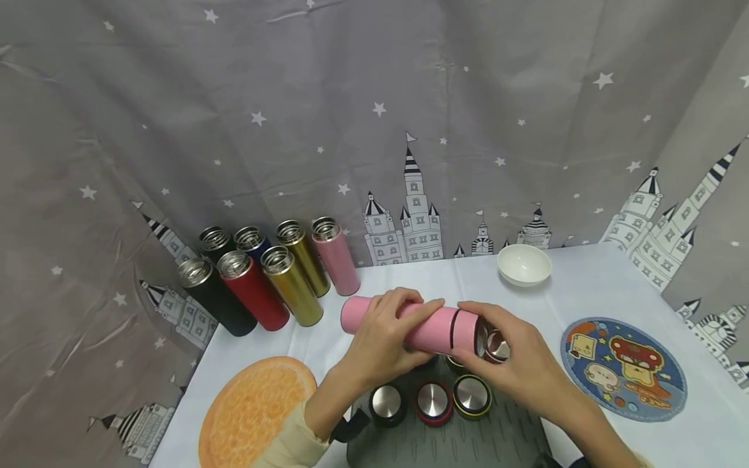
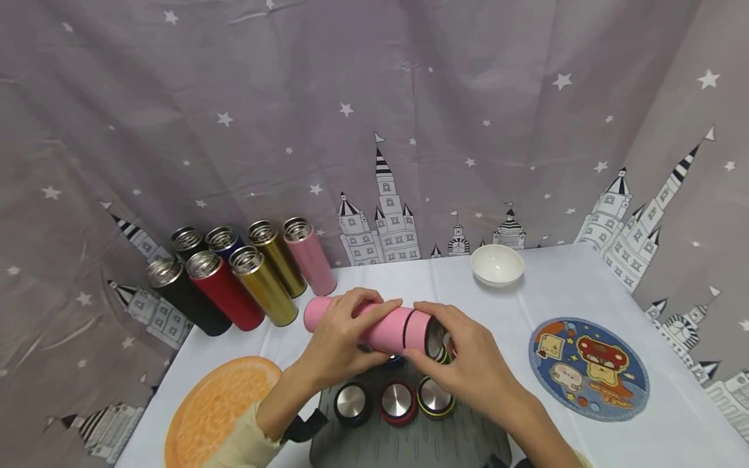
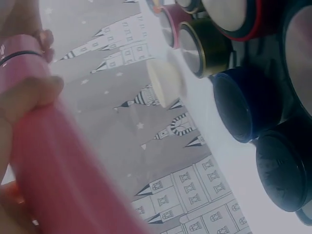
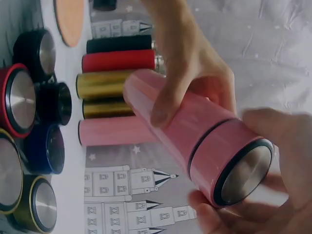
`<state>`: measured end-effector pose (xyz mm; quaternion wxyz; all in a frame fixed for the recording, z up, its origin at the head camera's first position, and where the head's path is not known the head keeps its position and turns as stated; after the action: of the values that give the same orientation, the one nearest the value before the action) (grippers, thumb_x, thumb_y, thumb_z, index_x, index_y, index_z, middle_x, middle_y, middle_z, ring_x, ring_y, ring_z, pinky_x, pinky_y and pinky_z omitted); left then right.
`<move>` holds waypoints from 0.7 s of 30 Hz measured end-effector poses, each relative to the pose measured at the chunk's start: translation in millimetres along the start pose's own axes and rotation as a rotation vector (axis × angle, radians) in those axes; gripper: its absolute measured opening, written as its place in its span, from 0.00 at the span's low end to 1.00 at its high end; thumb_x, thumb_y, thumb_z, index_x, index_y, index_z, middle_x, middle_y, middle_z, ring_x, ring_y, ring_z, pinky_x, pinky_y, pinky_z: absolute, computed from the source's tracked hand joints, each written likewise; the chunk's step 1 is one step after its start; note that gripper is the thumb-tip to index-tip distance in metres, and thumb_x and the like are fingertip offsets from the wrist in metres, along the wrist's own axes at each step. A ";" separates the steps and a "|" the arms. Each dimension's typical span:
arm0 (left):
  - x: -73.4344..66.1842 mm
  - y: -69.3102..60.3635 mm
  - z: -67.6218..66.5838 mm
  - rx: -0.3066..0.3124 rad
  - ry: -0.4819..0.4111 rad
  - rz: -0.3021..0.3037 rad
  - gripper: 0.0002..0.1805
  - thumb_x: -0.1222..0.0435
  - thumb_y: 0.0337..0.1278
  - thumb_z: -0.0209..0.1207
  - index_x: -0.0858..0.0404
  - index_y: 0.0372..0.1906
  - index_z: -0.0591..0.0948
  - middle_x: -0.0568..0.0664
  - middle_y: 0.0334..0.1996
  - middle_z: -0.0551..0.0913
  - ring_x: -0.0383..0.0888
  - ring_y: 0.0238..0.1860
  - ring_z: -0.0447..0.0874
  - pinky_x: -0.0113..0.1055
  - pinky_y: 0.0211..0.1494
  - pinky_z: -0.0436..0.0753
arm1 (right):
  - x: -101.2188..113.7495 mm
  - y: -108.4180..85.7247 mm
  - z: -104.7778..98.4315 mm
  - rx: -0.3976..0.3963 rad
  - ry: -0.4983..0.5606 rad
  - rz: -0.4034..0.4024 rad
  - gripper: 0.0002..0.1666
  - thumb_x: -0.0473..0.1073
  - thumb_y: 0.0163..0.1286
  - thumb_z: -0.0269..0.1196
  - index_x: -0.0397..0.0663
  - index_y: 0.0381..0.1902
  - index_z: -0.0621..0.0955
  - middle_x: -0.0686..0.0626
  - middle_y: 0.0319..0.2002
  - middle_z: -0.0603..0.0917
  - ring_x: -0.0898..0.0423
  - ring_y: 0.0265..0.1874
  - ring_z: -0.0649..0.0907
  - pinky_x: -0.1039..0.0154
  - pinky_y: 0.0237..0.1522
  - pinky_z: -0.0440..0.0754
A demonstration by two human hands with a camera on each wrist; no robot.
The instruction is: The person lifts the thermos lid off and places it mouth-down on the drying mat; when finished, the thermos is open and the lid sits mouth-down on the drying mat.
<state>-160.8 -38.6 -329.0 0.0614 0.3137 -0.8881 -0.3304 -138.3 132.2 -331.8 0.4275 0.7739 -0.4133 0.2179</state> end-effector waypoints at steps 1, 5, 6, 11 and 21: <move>1.2 -0.3 -0.7 0.025 -0.027 -0.019 0.43 0.53 0.32 0.81 0.49 0.63 0.80 0.48 0.49 0.76 0.45 0.50 0.76 0.44 0.52 0.75 | 6.0 -0.4 -0.7 -0.007 -0.041 -0.069 0.33 0.45 0.56 0.77 0.56 0.60 0.79 0.57 0.48 0.82 0.60 0.39 0.81 0.68 0.38 0.81; 5.0 -3.6 -3.1 0.088 -0.121 -0.086 0.41 0.52 0.34 0.80 0.49 0.63 0.80 0.45 0.47 0.76 0.41 0.47 0.76 0.41 0.47 0.75 | 27.4 -3.2 0.1 -0.026 -0.133 -0.287 0.37 0.38 0.50 0.78 0.55 0.60 0.81 0.51 0.61 0.77 0.55 0.56 0.76 0.72 0.50 0.75; 5.3 -4.5 -4.1 0.089 -0.133 -0.095 0.41 0.52 0.34 0.80 0.50 0.63 0.80 0.45 0.48 0.76 0.40 0.46 0.76 0.41 0.46 0.75 | 30.4 -3.6 0.2 -0.031 -0.142 -0.309 0.38 0.37 0.50 0.77 0.54 0.61 0.81 0.49 0.62 0.76 0.53 0.58 0.75 0.72 0.54 0.73; 0.7 -7.1 -12.4 -0.002 -0.079 -0.067 0.44 0.53 0.31 0.81 0.51 0.64 0.79 0.47 0.48 0.76 0.42 0.50 0.76 0.42 0.49 0.76 | 24.7 0.0 -0.3 -0.015 -0.056 -0.178 0.50 0.43 0.52 0.78 0.48 0.72 0.68 0.46 0.65 0.74 0.53 0.55 0.79 0.68 0.52 0.78; -21.0 -9.7 -23.1 -0.209 0.196 0.129 0.44 0.52 0.24 0.83 0.52 0.60 0.82 0.55 0.47 0.79 0.50 0.49 0.79 0.47 0.53 0.77 | -7.1 5.1 14.0 0.118 0.229 0.380 0.20 0.55 0.74 0.60 0.45 0.50 0.81 0.49 0.26 0.82 0.52 0.19 0.82 0.57 0.19 0.82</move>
<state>-131.8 -44.5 -315.1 0.2013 0.2786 -0.8570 -0.3840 -146.8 122.2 -341.8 0.3769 0.6760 -0.4870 0.4047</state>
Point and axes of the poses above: each hand's wrist, its own y-axis towards the middle knuckle, its own z-axis out of the palm, x = y × z, the point moved 8 cm from there along y, towards the middle knuckle
